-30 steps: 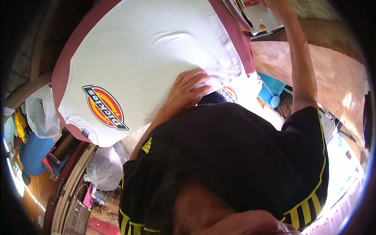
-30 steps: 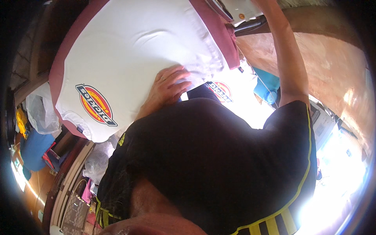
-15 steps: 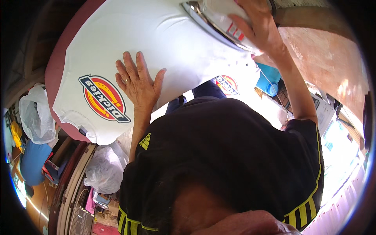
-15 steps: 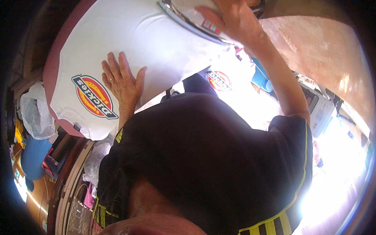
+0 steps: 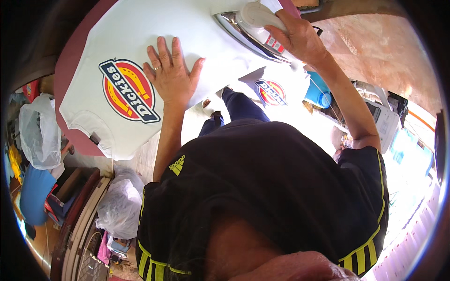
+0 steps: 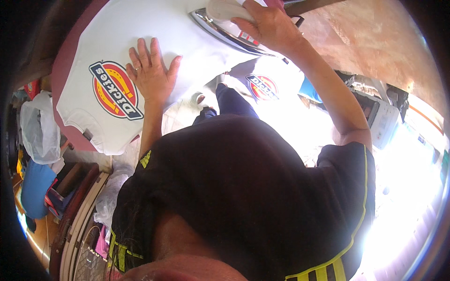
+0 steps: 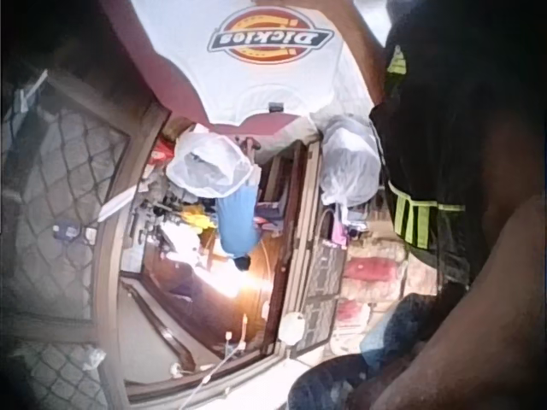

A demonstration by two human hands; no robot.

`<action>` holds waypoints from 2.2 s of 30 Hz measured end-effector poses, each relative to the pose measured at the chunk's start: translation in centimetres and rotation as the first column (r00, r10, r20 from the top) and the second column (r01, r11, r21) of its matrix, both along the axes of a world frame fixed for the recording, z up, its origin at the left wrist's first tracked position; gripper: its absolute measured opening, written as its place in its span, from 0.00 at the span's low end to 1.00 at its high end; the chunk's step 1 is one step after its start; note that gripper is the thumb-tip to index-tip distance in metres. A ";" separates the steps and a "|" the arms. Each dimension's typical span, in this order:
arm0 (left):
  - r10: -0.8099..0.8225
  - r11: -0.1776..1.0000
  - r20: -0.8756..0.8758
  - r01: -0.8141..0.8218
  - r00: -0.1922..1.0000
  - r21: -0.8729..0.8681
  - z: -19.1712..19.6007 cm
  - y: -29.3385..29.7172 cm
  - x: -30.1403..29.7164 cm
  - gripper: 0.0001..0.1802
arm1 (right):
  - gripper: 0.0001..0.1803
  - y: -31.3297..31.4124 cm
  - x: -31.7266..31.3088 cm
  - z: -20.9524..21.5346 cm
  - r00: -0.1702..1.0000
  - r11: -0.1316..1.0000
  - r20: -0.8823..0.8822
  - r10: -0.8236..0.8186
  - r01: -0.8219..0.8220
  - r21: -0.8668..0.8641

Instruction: The person irons a white Dickies t-shirt on a pink ironing board. They repeatedly smooth the fabric with their hands and use a steam iron to press the front, sleeves, and collar. The person flips the shirt over to iron the back and then places the finished shirt into a plastic bag.

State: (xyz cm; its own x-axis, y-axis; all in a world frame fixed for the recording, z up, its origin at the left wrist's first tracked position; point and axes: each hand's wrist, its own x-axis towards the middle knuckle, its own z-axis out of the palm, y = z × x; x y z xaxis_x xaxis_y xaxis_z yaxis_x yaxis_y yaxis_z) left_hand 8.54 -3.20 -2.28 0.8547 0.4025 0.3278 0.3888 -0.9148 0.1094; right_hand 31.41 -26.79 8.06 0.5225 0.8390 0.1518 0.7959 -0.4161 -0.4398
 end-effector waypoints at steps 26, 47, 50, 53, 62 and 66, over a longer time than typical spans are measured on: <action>0.052 0.981 -0.135 -0.076 0.989 -0.176 3.8 -0.9 1.0 0.43 | 0.26 -2.5 19.7 4.0 0.885 0.886 0.051 -0.464 0.464 0.006; 0.140 0.946 -0.109 -0.166 0.984 -0.279 2.8 -1.2 -0.3 0.40 | 0.30 2.3 27.5 -1.9 0.912 0.944 0.247 -0.329 0.321 0.071; 0.129 0.947 -0.078 -0.147 0.988 -0.287 2.9 -0.8 -0.1 0.39 | 0.23 1.4 26.0 -1.2 0.813 0.944 0.487 -0.318 0.226 0.238; 0.113 0.953 -0.006 -0.110 0.994 -0.281 3.6 -0.4 0.8 0.37 | 0.17 0.4 22.4 0.1 0.749 0.972 0.645 -0.153 -0.005 0.236; -0.332 0.919 0.289 0.377 0.898 -0.115 3.8 7.3 10.0 0.22 | 0.10 -8.2 3.5 -3.8 0.855 0.861 -0.143 -0.499 0.508 0.033; -0.430 0.891 0.329 0.453 0.841 0.005 2.5 10.8 19.8 0.16 | 0.11 -10.2 -1.0 -7.7 0.719 0.747 -0.341 -0.606 0.661 0.066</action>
State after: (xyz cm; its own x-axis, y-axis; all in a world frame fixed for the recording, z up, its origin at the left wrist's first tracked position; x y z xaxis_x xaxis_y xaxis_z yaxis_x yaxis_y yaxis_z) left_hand 28.36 7.57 0.19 0.8042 0.0390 0.5931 -0.1201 -0.9666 0.2263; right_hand 30.45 -37.03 0.38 0.9629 0.2690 0.0196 0.2025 -0.6731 -0.7113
